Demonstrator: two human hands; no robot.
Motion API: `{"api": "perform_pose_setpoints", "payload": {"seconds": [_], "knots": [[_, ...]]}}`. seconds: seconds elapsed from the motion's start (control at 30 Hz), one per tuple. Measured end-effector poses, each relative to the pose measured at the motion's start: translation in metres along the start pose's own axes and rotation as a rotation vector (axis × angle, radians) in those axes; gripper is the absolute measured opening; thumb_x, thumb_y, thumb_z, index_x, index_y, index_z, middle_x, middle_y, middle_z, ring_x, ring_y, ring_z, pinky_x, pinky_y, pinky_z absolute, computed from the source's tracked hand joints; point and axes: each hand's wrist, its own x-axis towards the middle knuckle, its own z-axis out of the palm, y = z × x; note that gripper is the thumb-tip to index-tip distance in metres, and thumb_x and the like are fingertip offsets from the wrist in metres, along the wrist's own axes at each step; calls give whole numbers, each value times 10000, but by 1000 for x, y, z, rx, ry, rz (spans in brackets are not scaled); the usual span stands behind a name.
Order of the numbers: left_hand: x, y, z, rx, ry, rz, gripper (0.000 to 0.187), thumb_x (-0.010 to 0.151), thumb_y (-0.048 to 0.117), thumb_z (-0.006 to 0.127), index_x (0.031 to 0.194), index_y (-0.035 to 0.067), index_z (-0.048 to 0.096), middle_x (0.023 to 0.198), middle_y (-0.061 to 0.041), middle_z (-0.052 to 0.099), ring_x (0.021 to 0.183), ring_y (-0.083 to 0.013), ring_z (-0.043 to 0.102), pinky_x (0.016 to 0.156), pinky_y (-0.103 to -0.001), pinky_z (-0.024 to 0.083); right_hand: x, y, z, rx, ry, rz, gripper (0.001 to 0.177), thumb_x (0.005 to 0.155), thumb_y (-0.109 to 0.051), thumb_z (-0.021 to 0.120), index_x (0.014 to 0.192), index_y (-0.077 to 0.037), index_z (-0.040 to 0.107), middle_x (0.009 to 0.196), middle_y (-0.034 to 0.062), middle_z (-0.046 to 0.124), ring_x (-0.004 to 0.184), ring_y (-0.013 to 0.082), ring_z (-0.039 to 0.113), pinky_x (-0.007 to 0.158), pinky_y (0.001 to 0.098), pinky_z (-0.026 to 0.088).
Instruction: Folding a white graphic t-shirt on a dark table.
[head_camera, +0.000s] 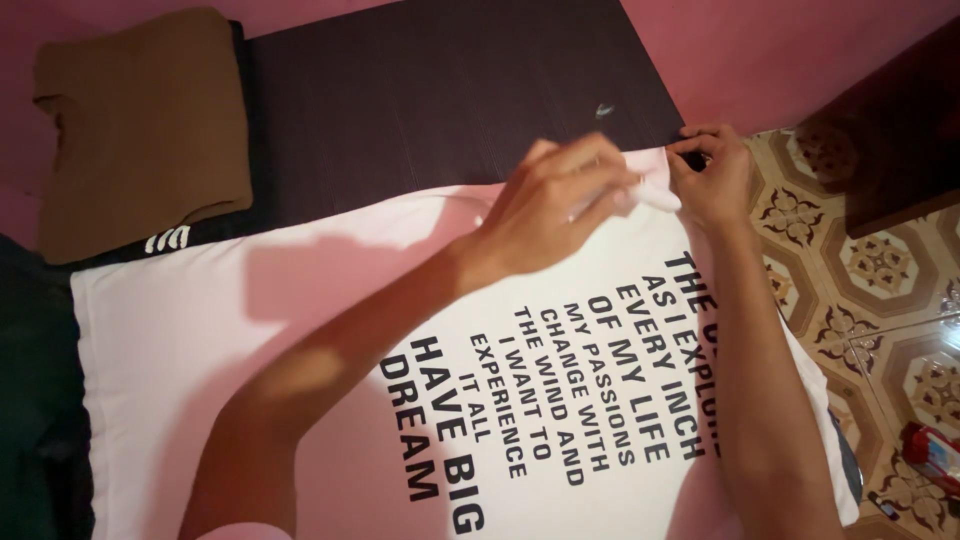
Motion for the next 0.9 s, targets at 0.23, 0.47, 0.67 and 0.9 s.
{"api": "perform_pose_setpoints", "payload": {"seconds": [0.23,0.47,0.67,0.9], "knots": [[-58,16,31,204,-46,310,70,977,174,638,1008,160,699,1049,56,603,878,-162,679,796,-385,437,0,2,0,117,-1,36,92,923,-74,846,997,-81,791,1179,80,676,1007,291,712,872,368,587],[-77,39,72,328,-74,10,477,844,468,711,968,9,673,860,-127,579,707,-339,622,689,-462,436,-3,-16,-5,137,13,59,181,898,-45,785,1054,-137,797,1148,69,670,1026,287,710,874,359,598],[-75,27,130,411,-127,-193,436,781,303,718,1034,-45,646,829,-142,530,719,-360,571,674,-467,420,1,-21,-4,58,-1,90,164,900,-78,783,1032,-174,798,1167,27,686,1027,249,715,865,331,597],[-74,52,125,170,-230,212,105,980,47,601,1062,64,664,906,-103,634,808,-247,644,762,-335,507,1,-16,-5,19,3,-36,215,904,-56,776,1069,-186,823,1147,70,699,1020,314,712,848,382,602]]}}
